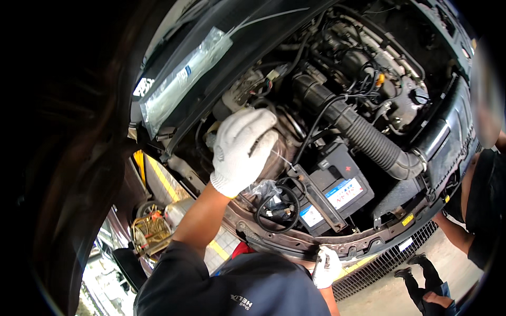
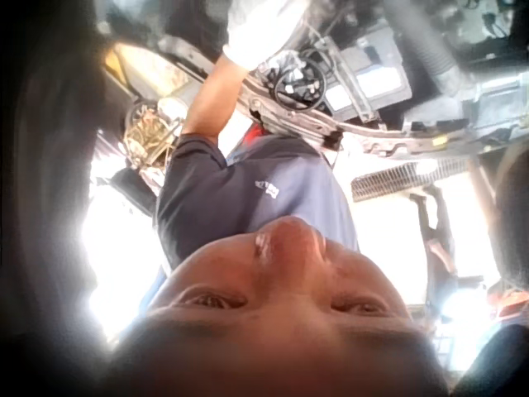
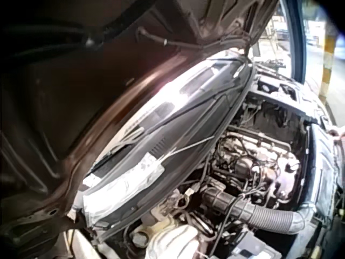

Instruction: The person works under the open hood of a car, handling a plastic bag containing small parts and then manipulating hoses and connectors within the engine bay. The person appears to be performing maintenance or repair tasks on the engine components.

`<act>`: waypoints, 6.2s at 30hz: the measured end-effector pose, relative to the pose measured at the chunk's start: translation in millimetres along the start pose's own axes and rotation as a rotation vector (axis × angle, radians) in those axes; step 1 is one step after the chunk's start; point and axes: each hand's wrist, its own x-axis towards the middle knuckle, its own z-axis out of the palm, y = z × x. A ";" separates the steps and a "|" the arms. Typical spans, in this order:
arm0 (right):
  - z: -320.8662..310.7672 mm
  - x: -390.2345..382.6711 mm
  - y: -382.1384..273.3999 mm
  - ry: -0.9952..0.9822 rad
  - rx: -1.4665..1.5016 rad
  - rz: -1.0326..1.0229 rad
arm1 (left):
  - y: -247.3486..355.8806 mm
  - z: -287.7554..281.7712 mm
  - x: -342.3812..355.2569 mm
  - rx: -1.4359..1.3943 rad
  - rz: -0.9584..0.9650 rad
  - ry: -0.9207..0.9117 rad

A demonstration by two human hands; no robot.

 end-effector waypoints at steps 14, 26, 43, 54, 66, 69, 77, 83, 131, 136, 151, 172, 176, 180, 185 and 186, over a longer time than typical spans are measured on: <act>2.4 -0.2 -2.3 0.113 0.057 -0.095 | -8.4 3.7 235.8 0.871 0.346 -0.117; -4.2 -5.8 -6.9 0.103 0.101 -0.052 | 25.7 -11.9 254.8 0.612 0.352 -0.036; -35.2 -25.9 -82.4 -0.122 0.509 -0.112 | 164.6 -71.2 -149.9 -0.548 -0.208 -0.158; 31.7 -73.3 -117.2 -0.581 0.457 0.191 | 167.0 -58.7 -259.1 -1.298 -1.007 -0.158; 3.5 -46.4 -65.0 -0.161 0.369 0.256 | 89.2 -12.6 -213.9 0.050 0.047 -0.457; 8.3 -40.5 -55.3 -0.152 0.406 0.240 | 84.1 -5.0 -205.9 0.130 0.120 -0.583; 11.4 -27.9 -61.3 -0.210 0.403 0.271 | 17.3 -29.0 -230.4 0.138 -0.137 -0.435; 29.7 21.5 -78.9 -0.265 0.586 0.271 | -2.3 -26.5 -182.6 0.347 -0.271 -0.660; 108.6 124.8 -187.5 -0.557 -0.832 -0.321 | -85.3 -60.4 -143.5 0.159 0.151 -1.067; 143.6 140.0 -169.5 -0.779 -1.031 -0.411 | -77.9 -57.9 -147.7 0.198 0.324 -0.949; 89.9 128.5 -154.8 -0.683 -0.678 -0.317 | -49.8 12.7 -187.7 -0.205 0.143 -0.943; 26.6 15.4 -89.2 -0.403 -0.358 -0.023 | -39.3 19.4 -182.0 -0.704 -0.188 -0.953; 39.9 23.8 -92.9 -0.266 -0.602 0.006 | -42.5 23.8 -183.2 -0.817 -0.353 -1.014; 54.2 30.3 -94.4 -0.297 -0.614 -0.032 | -45.1 26.3 -188.1 -0.857 -0.437 -1.020; 68.3 39.0 -96.7 -0.287 -0.618 -0.036 | -39.5 28.3 -193.3 -1.054 -0.646 -0.951; 72.8 42.3 -96.3 -0.300 -0.638 -0.024 | -26.0 16.5 -185.3 -0.867 -0.503 -0.932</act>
